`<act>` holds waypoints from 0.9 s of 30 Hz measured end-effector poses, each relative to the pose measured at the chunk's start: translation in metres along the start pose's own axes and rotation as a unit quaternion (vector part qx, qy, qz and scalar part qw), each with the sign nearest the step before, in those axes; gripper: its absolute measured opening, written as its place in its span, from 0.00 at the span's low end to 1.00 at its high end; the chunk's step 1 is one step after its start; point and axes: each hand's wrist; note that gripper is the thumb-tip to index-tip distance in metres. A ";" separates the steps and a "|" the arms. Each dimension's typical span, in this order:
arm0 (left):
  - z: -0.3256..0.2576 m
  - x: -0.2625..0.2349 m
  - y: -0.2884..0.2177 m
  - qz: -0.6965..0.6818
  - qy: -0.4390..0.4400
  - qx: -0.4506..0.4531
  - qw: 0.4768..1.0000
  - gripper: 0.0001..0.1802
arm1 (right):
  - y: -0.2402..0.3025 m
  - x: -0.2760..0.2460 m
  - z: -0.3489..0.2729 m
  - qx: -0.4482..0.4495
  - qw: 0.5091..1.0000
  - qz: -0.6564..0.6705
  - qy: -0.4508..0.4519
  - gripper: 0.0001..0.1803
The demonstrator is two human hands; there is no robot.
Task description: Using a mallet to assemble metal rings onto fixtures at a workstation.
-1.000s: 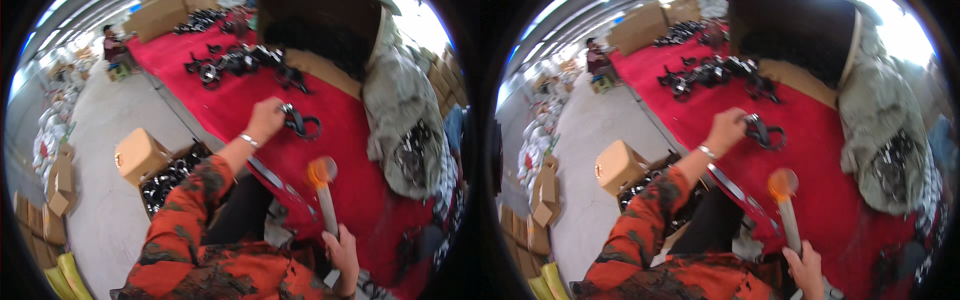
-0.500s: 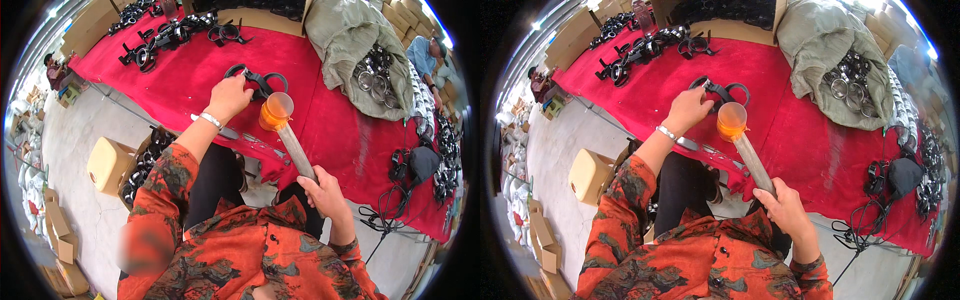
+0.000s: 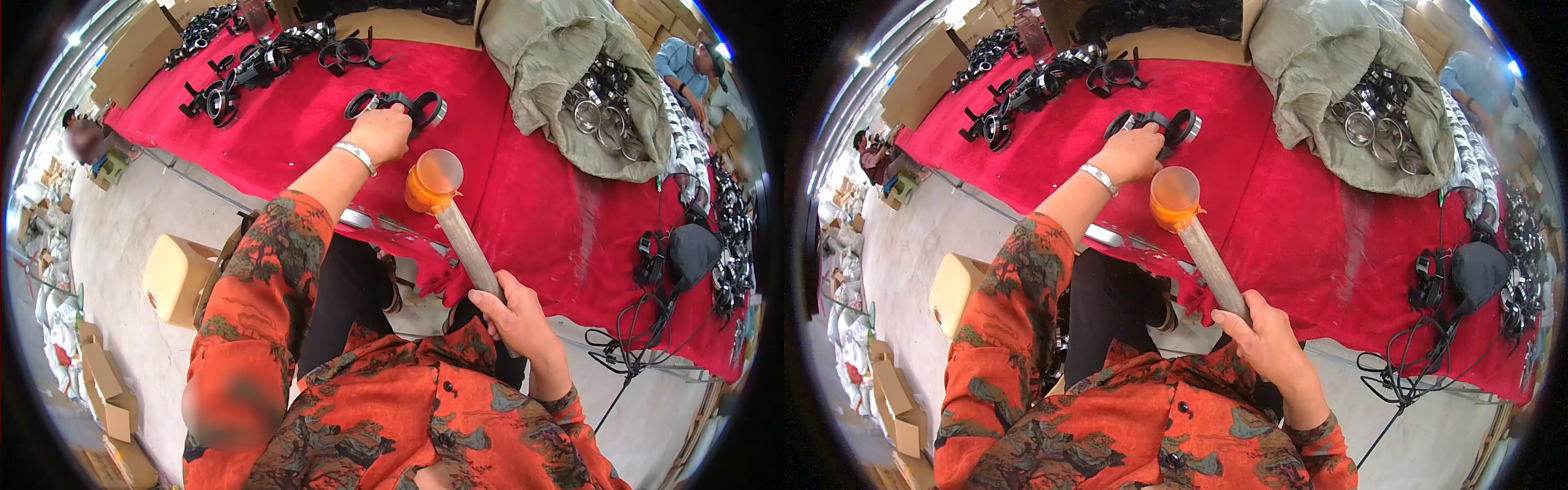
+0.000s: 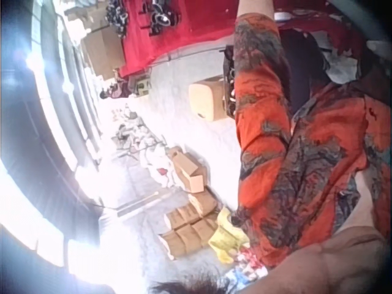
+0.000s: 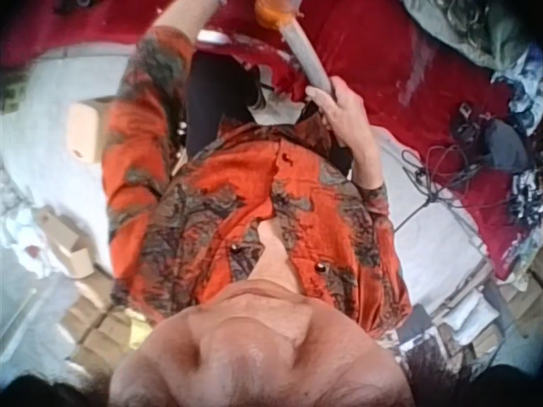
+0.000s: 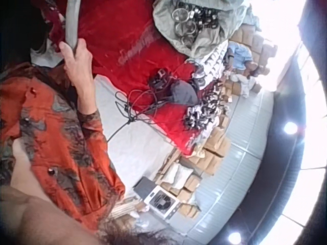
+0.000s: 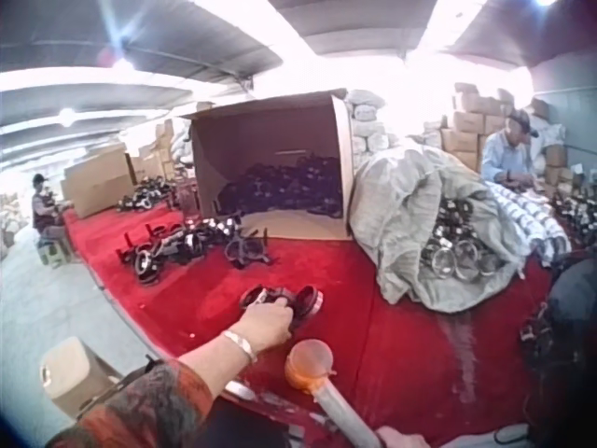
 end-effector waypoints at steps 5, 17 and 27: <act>0.008 0.006 0.021 -0.058 -0.087 0.060 0.993 0.15 | -0.003 -0.001 0.001 -0.005 1.000 0.000 0.002 0.21; -0.011 -0.021 0.014 -0.627 -0.006 -0.031 0.779 0.13 | 0.001 0.007 -0.003 0.001 1.000 -0.001 -0.016 0.21; -0.079 0.003 0.028 -0.877 0.027 -0.064 0.476 0.11 | 0.001 0.011 -0.003 0.013 1.000 0.015 -0.021 0.19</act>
Point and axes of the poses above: each hand's wrist, its own z-axis towards the middle knuckle, its own x-axis out of the palm, y = z × x, and after that the axes turned 9 degrees about -x, right-handed
